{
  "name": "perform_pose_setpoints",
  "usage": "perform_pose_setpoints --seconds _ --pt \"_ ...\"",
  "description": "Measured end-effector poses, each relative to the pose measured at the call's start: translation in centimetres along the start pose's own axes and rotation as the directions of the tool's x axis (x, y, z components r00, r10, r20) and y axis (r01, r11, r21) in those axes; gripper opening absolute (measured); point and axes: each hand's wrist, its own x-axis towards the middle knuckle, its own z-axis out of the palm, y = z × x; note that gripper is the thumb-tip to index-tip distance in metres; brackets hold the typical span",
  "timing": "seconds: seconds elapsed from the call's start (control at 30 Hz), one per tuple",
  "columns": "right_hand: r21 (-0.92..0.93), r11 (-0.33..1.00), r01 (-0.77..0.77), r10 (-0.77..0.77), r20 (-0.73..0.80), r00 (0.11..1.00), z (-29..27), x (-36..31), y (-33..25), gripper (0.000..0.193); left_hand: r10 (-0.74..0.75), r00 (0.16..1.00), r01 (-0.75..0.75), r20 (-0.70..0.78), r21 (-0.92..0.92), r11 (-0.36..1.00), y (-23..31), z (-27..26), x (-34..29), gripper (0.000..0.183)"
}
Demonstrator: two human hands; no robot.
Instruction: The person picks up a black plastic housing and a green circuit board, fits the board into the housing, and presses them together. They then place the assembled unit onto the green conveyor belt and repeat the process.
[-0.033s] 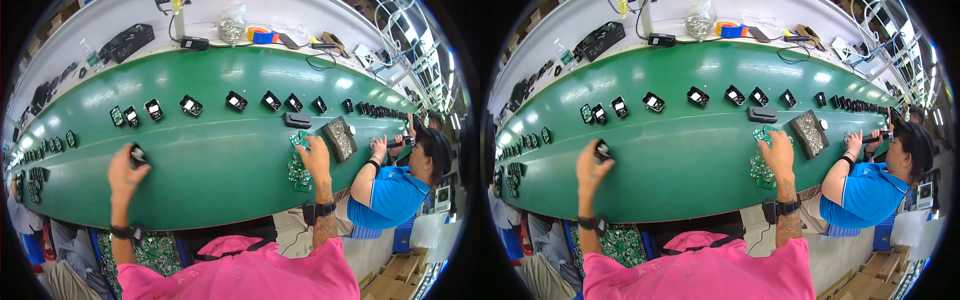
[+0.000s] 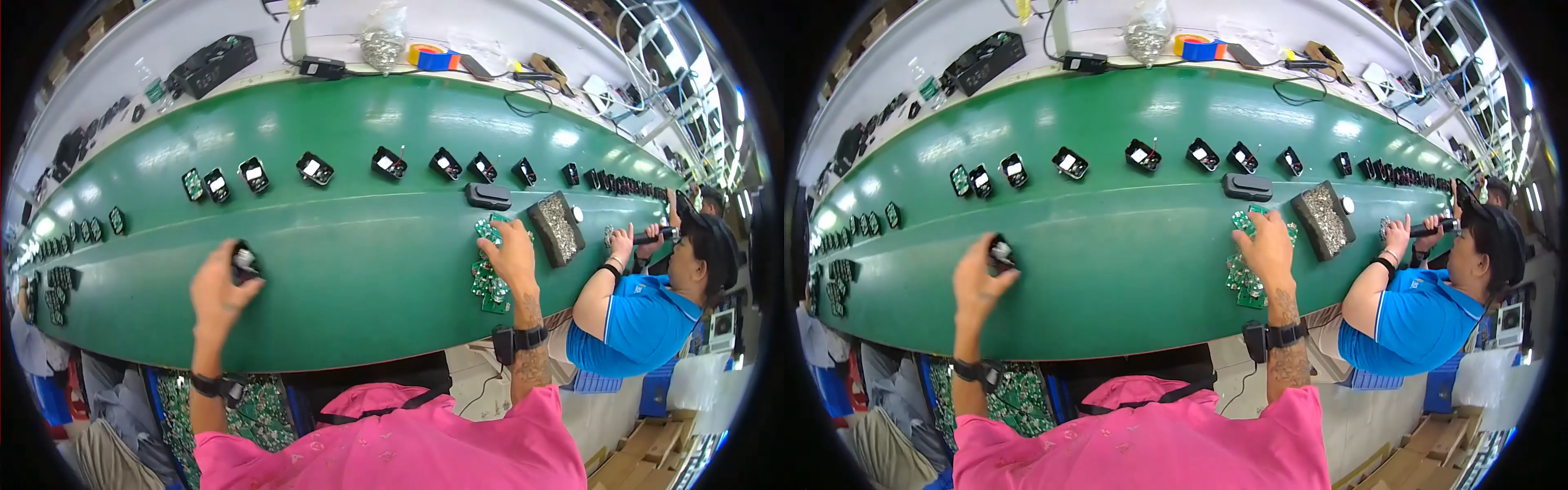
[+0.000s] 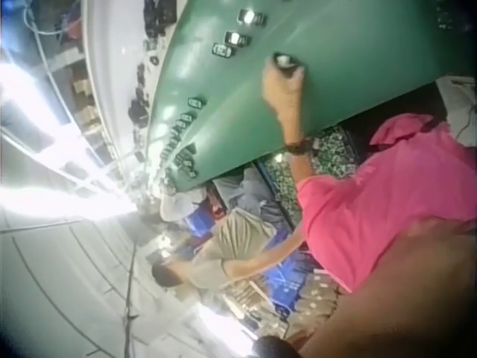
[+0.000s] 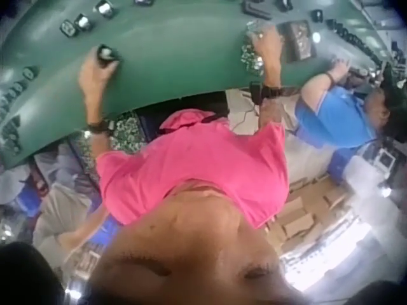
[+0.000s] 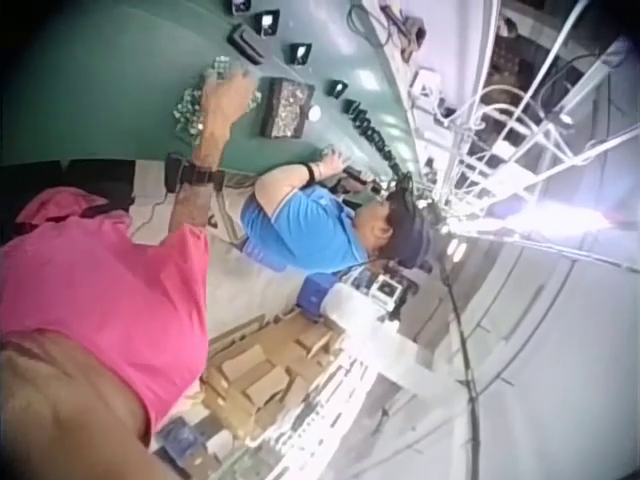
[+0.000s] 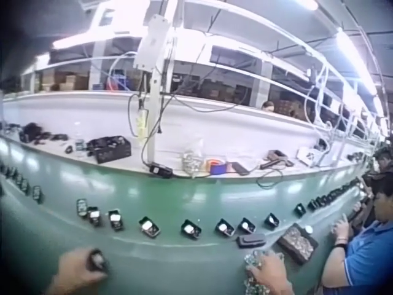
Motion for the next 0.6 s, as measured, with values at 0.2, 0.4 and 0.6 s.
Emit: perform_pose_setpoints --seconds 0.2,0.4,0.6 --pt "-0.007 0.999 0.047 -0.046 0.12 0.992 2.9 1.9 1.4 0.029 -0.029 0.989 0.048 0.146 -0.129 0.99 6.6 3.2 -5.2 0.106" --pt "-0.03 0.999 0.042 -0.032 0.275 0.961 1.1 3.7 3.4 0.039 -0.236 0.97 0.187 -0.053 -0.46 0.868 7.6 0.5 -9.1 0.087" --pt "0.14 0.988 0.062 -0.096 0.252 0.963 0.1 4.1 0.4 0.034 -0.204 0.975 0.107 -0.089 -0.613 0.783 10.3 4.0 -12.1 0.044"
